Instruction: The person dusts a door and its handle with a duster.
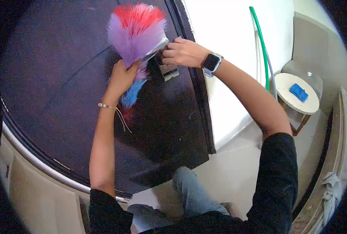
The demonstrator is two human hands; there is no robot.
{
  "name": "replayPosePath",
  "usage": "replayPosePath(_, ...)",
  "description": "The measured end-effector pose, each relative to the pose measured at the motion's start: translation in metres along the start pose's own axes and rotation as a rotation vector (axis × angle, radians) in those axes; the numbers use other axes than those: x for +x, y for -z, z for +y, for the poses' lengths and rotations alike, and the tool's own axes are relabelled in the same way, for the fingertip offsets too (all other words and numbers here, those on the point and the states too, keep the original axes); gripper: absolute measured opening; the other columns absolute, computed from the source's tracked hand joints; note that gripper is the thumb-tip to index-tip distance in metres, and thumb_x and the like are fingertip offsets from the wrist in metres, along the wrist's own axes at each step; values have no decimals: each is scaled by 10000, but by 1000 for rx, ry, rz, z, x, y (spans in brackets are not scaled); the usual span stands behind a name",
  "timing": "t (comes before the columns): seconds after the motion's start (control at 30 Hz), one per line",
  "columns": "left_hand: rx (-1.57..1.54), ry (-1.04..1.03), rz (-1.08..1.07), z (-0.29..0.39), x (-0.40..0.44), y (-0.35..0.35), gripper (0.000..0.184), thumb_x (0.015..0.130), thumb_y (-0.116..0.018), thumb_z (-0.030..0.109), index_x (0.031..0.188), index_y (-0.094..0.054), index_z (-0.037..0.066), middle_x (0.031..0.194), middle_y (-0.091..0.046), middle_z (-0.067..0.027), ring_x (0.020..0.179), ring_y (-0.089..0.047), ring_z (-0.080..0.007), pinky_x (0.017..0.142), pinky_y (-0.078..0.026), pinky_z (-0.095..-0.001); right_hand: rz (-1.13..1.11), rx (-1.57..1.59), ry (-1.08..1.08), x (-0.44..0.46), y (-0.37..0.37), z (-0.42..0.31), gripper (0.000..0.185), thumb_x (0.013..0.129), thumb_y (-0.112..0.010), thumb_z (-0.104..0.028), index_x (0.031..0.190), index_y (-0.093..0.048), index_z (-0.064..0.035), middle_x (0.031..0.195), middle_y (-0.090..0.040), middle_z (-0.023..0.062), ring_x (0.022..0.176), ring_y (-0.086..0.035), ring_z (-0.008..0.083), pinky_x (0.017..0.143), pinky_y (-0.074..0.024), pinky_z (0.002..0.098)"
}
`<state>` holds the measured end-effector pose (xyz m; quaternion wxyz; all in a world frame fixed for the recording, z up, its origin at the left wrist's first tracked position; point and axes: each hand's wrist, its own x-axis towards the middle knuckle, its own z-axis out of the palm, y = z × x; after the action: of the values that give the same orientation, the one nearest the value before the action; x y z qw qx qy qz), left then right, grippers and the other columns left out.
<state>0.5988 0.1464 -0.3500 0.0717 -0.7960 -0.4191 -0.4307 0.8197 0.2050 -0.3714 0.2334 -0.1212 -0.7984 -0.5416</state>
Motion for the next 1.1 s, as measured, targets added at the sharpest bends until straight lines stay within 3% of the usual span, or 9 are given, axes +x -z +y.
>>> replayPosePath(0.17,-52,-4,4,-6,0,-5,272,766,-512,209,844,-563,-47,803,-536,-274,848,-498,-404,704,-411,-414,-77,1,-27,-6,-4,-10,201,720,-477,-125,915,-522,-133,831,-485,-31,821,-469,110,692,-376,247)
replayPosePath(0.27,-12,-28,20,-4,1,-2,282,766,-514,224,858,-566,-38,815,-543,-269,853,-502,-402,715,-407,-419,-9,103,-205,-11,-10,-25,213,758,-492,-172,959,-488,-103,813,-511,18,772,-504,175,652,-402,282)
replayPosePath(0.33,114,69,-29,2,3,6,294,767,-513,237,867,-566,-35,828,-548,-263,858,-503,-402,723,-406,-420,2,386,-817,-13,-7,-46,272,797,-515,-252,972,-451,-54,687,-518,82,624,-522,243,569,-423,343)
replayPosePath(0.37,117,71,-25,4,4,8,294,767,-513,237,867,-566,-35,828,-548,-263,858,-503,-402,723,-406,-420,-2,474,-890,-12,-10,-53,363,806,-514,-307,1042,-408,-52,607,-520,116,530,-519,301,504,-424,384)
replayPosePath(0.53,62,4,-55,-4,11,7,301,765,-511,244,869,-566,-32,823,-543,-266,849,-500,-411,723,-406,-420,12,465,-927,8,-18,-67,289,817,-473,-237,1020,-398,-46,577,-549,76,532,-537,284,525,-415,372)
replayPosePath(0.63,66,-8,-45,-2,8,9,297,765,-509,244,870,-568,-28,823,-541,-267,848,-498,-412,722,-406,-422,33,296,-767,6,-14,-64,263,811,-454,-196,1019,-407,-42,582,-555,75,519,-542,249,528,-399,340)
replayPosePath(0.87,37,13,-47,1,4,7,284,766,-509,224,888,-561,-27,838,-543,-262,857,-497,-409,726,-407,-415,56,247,-696,6,-14,-58,224,810,-446,-188,974,-435,-35,558,-548,87,505,-542,263,520,-400,345)
replayPosePath(0.93,25,-11,-23,-5,5,4,277,766,-513,215,897,-558,-25,845,-545,-259,864,-499,-406,729,-408,-409,-47,260,-794,11,-11,-62,171,807,-443,-178,912,-439,-43,526,-543,108,477,-548,280,468,-413,376)
replayPosePath(1.1,28,-10,-21,3,2,6,277,768,-512,214,891,-561,-29,846,-546,-259,864,-498,-406,730,-409,-409,-37,298,-1065,28,-13,-76,156,810,-435,-197,858,-427,-49,527,-551,133,479,-563,295,421,-430,406)
